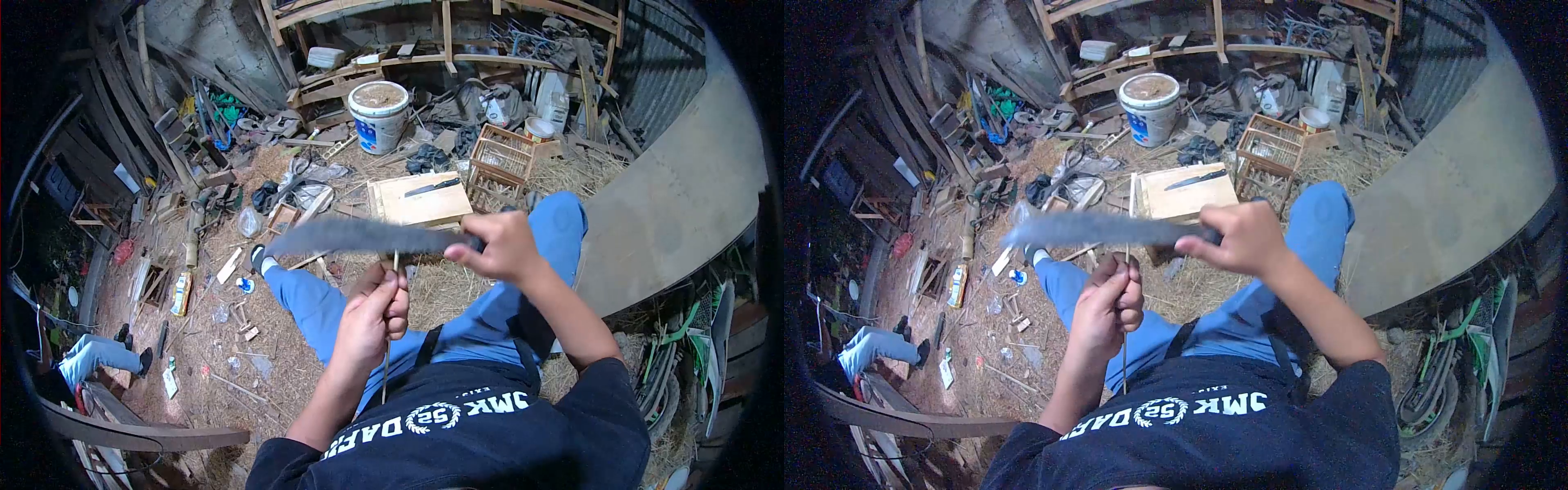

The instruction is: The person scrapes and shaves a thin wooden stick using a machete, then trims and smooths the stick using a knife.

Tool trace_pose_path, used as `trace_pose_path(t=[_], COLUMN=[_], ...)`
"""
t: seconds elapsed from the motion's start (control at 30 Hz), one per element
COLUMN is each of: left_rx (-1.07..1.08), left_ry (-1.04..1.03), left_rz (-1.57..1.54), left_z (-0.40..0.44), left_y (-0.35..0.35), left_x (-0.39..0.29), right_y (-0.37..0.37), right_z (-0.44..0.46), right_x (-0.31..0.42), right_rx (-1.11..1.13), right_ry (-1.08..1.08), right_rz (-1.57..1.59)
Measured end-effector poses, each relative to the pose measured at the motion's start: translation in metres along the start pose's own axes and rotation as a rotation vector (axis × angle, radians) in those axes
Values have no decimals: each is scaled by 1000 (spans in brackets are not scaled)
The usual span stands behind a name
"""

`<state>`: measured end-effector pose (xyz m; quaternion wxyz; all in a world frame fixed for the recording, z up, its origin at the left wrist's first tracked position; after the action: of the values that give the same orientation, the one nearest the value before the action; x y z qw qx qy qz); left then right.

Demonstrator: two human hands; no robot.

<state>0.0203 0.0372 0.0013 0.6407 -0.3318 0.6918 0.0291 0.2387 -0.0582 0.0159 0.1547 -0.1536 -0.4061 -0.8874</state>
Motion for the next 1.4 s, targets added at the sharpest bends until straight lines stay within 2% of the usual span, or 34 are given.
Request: trace_pose_path(t=[0.03,0.13,0.27,0.33,0.4,0.47,0.6,0.67,0.73,0.83,1.0,1.07,1.13,1.23,1.4], left_rx=[-57,19,52,212,219,243,182,124,184,160,161,102,183,203,189], left_ry=[42,116,141,92,185,220,132,193,175,159,195,240,155,149,135], left_rz=[-10,-97,-129,-265,-439,-440,-421,-409,-325,-357,-436,-385,-337,-335,-339], left_z=[0,1,-1,3,25,31,25,25,14,29,29,22,19,21,23], left_y=[0,4,4,1,15,22,18,20,10,12,16,14,9,13,11], left_x=[2,12,10,-2,14,17,11,18,16,17,21,25,22,23,22], right_y=[-6,-8,-4,-5,-15,-17,-26,-25,-23,-23,-38,-37,-36,-31,-37], right_z=[-1,3,9,11,10,6,8,9,13,20,11,6,7,10,-5], right_x=[5,26,7,-30,-34,-34,-21,-13,-9,-41,-31,-19,-48,-94,-63], right_rx=[13,109,29,-33,22,28,-19,26,4,18,43,11,62,-122,-52], right_ry=[77,143,297,265,174,177,146,159,289,209,78,271,227,-116,-142], right_rz=[-24,-17,-75,-49,-153,-173,-149,-130,-118,-155,-111,-62,-107,-109,-30])
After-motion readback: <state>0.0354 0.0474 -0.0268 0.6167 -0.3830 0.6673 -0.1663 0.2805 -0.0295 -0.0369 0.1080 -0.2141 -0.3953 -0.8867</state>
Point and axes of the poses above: each hand's wrist, its own z-axis towards the middle knuckle, its own y-axis out of the back of the hand, x = y × z, the point moved 3 cm from there along z, towards the middle knuckle, and after that the axes turned 10 degrees about z, right-handed, at the moved point
